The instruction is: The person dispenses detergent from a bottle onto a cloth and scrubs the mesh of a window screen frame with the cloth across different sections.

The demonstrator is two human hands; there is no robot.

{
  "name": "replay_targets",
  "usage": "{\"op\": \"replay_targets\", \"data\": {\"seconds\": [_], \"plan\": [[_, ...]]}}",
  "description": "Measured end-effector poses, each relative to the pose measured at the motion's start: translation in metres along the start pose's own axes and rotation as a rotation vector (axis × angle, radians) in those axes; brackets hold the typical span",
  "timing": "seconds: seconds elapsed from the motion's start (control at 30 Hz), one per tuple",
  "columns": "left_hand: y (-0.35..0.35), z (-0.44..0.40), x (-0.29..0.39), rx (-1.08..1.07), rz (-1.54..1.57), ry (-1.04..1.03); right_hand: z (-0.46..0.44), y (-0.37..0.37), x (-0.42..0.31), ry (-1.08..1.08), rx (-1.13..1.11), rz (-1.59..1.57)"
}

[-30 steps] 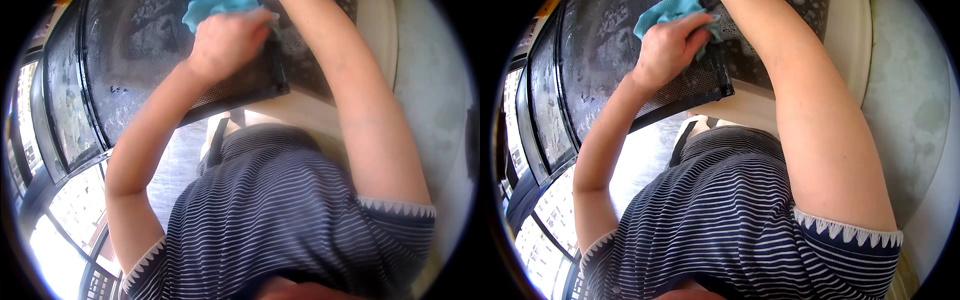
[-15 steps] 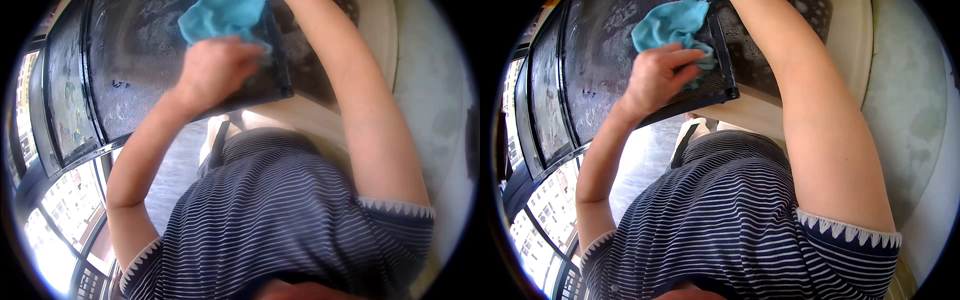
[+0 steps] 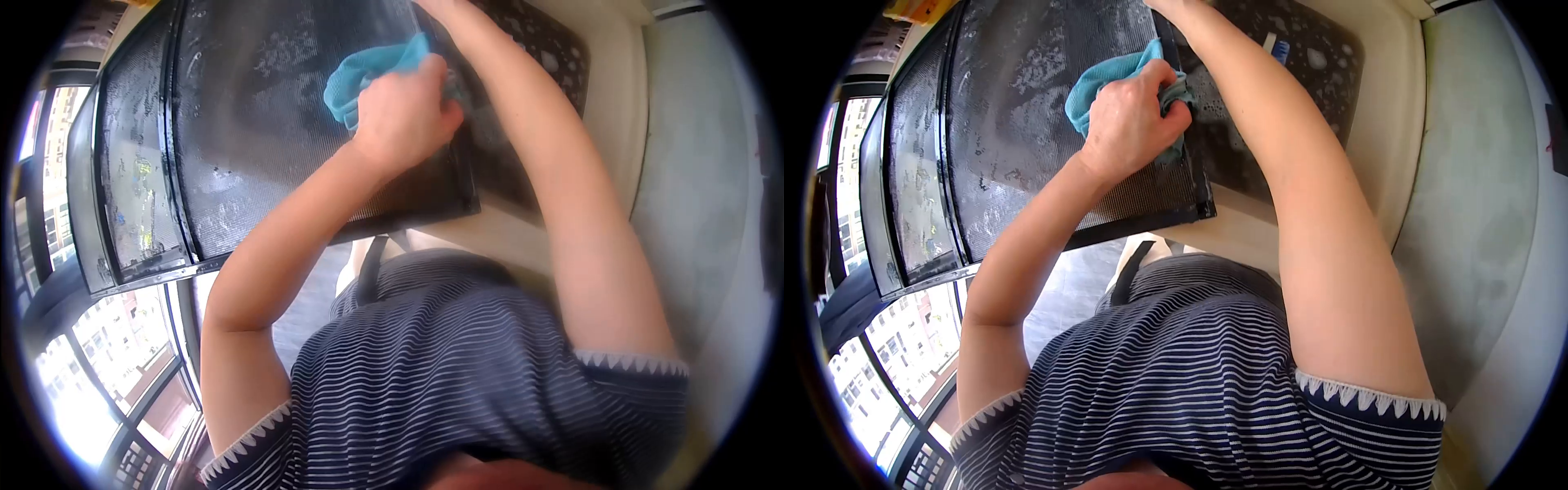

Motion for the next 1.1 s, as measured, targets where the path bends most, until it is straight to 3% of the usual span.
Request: {"op": "replay_targets", "data": {"seconds": [0.03, 0.13, 0.2, 0.27, 0.37, 0.47, 0.57, 0.77, 0.9, 1.0, 1.1], "plan": [[0.0, -0.013, -0.005, 0.023, -0.025, 0.022, 0.0, -0.002, 0.003, 0.078, 0.05, 0.05], [-0.01, -0.06, -0.035, 0.122, -0.08, 0.087, 0.012, 0.004, -0.006, -0.085, -0.053, -0.126], [-0.007, -0.089, -0.05, 0.138, -0.074, 0.102, 0.028, 0.026, -0.025, -0.075, -0.149, -0.449], [-0.013, -0.109, -0.064, 0.16, -0.106, 0.131, 0.028, 0.022, -0.021, -0.234, -0.133, -0.675], [-0.016, -0.124, -0.079, 0.193, -0.075, 0.134, 0.029, 0.012, -0.011, -0.333, -0.104, -0.811], [-0.018, -0.153, -0.097, 0.183, -0.094, 0.191, 0.041, 0.035, -0.031, -0.242, -0.139, -0.56], [-0.012, -0.196, -0.111, 0.15, -0.118, 0.309, 0.037, 0.024, -0.021, -0.145, -0.028, -0.534], [0.0, -0.27, -0.134, 0.1, -0.138, 0.441, 0.036, 0.022, -0.014, -0.175, -0.059, -0.446], [-0.002, -0.315, -0.155, 0.054, -0.262, 0.372, 0.044, 0.039, -0.037, -0.242, -0.059, -0.367], [-0.01, -0.336, -0.167, 0.105, -0.393, 0.19, 0.042, 0.037, -0.031, -0.28, -0.084, -0.38], [-0.013, -0.339, -0.181, 0.308, -0.508, 0.047, 0.04, 0.036, -0.024, -0.248, -0.094, -0.346]]}}
Point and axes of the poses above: each hand's wrist, its own z-axis away from the middle knuckle, its own y-axis out of the back of the hand, x = y × z, the point moved 3 cm from there along -z, towards the middle knuckle, and after that the axes turned 8 degrees about -z, right-handed, at the moved point
